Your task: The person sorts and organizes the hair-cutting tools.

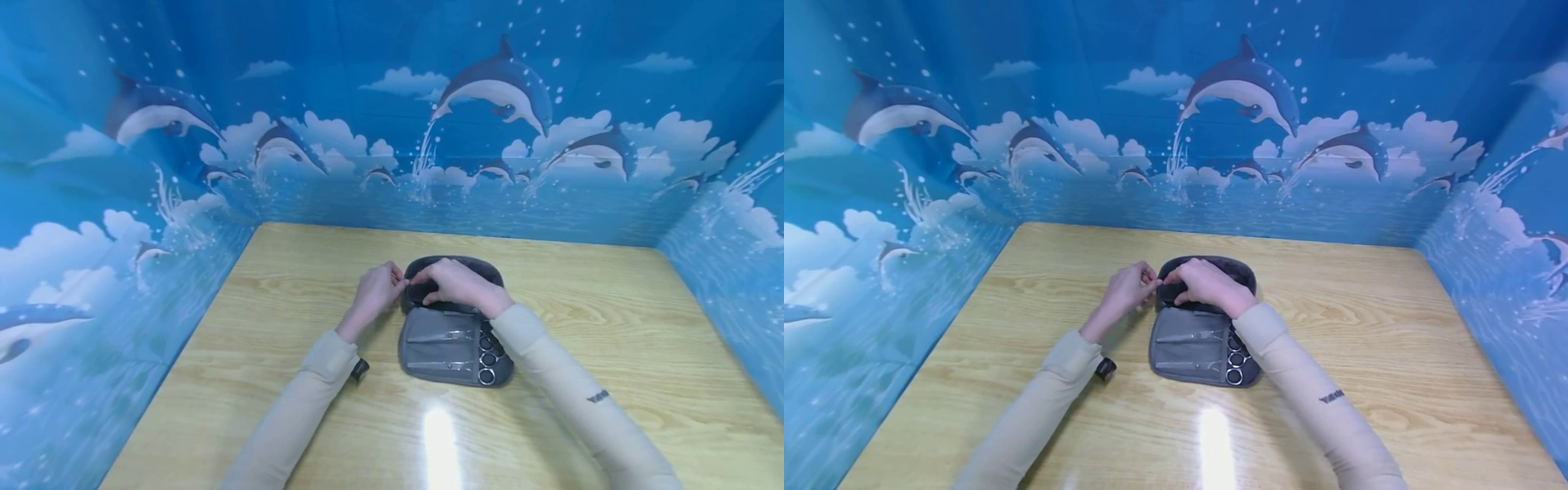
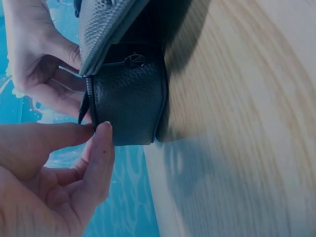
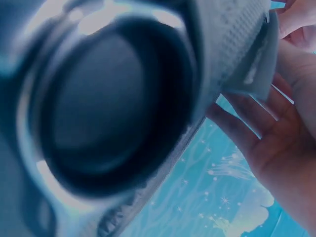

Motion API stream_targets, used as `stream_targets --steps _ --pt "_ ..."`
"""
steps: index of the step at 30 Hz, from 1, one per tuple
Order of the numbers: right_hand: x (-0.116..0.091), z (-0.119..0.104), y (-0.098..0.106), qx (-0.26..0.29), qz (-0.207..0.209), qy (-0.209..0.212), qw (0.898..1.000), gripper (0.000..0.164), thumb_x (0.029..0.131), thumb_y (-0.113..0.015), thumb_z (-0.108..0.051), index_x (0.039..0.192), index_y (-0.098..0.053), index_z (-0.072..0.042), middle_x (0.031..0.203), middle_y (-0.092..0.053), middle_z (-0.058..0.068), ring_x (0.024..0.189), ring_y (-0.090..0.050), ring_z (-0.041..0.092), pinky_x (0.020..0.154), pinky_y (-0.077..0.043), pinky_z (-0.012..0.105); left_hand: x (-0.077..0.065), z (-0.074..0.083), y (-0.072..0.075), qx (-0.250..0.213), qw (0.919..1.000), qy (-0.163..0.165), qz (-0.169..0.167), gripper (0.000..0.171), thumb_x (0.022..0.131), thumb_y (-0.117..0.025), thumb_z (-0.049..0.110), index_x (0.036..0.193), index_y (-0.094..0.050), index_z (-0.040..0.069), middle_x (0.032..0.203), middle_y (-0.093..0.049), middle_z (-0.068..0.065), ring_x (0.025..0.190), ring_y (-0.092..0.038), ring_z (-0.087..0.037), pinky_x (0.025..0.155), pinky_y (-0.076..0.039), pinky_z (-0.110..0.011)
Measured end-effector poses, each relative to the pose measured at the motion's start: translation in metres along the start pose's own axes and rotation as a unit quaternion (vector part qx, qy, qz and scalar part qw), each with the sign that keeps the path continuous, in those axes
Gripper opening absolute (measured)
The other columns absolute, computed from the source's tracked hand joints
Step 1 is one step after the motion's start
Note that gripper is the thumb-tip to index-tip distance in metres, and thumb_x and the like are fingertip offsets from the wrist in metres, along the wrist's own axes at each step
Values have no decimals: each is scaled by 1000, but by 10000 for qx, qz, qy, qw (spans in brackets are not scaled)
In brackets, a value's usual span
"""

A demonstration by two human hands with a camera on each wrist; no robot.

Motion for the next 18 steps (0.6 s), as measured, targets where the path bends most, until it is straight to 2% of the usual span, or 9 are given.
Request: stream_targets --steps 4,10,13,18 --pt "-1 -1 0 -124 -65 18 9999 42 86 -82 -17 125 -72 -9 121 -73 5 108 -70 25 96 -55 42 -1 0 -2 80 9998 114 -170 12 98 -69 20 94 -65 9 67 -69 2 49 -59 -10 60 -50 -28" --pt "-5 -1 -1 -101 38 -65 9999 40 86 -83 -18 123 -71 -9 117 -74 6 102 -71 23 92 -57 40 1 -3 -6 233 9988 244 -342 19 99 -68 27 97 -65 8 68 -69 0 51 -59 -12 56 -47 -26" --pt "-5 0 -2 36 103 -90 9999 35 86 -83 -18 118 -71 -11 113 -74 5 101 -71 22 90 -57 38 2 -5 -5 485 9980 187 -350 17 97 -69 27 92 -67 10 68 -67 2 55 -57 -11 58 -45 -26" --pt "-3 1 -3 50 14 -180 9998 30 87 -82 -17 114 -72 -10 112 -74 5 103 -70 22 90 -57 37 1 -7 -2 702 9958 186 -558 19 93 -70 22 78 -72 13 61 -65 3 58 -57 -13 62 -47 -28"
Point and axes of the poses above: each hand's wrist, its own x-axis towards the middle knuckle, its own y-axis out of the back of the hand, z = x × y, the point moved 9 cm from there along x, towards the middle knuckle
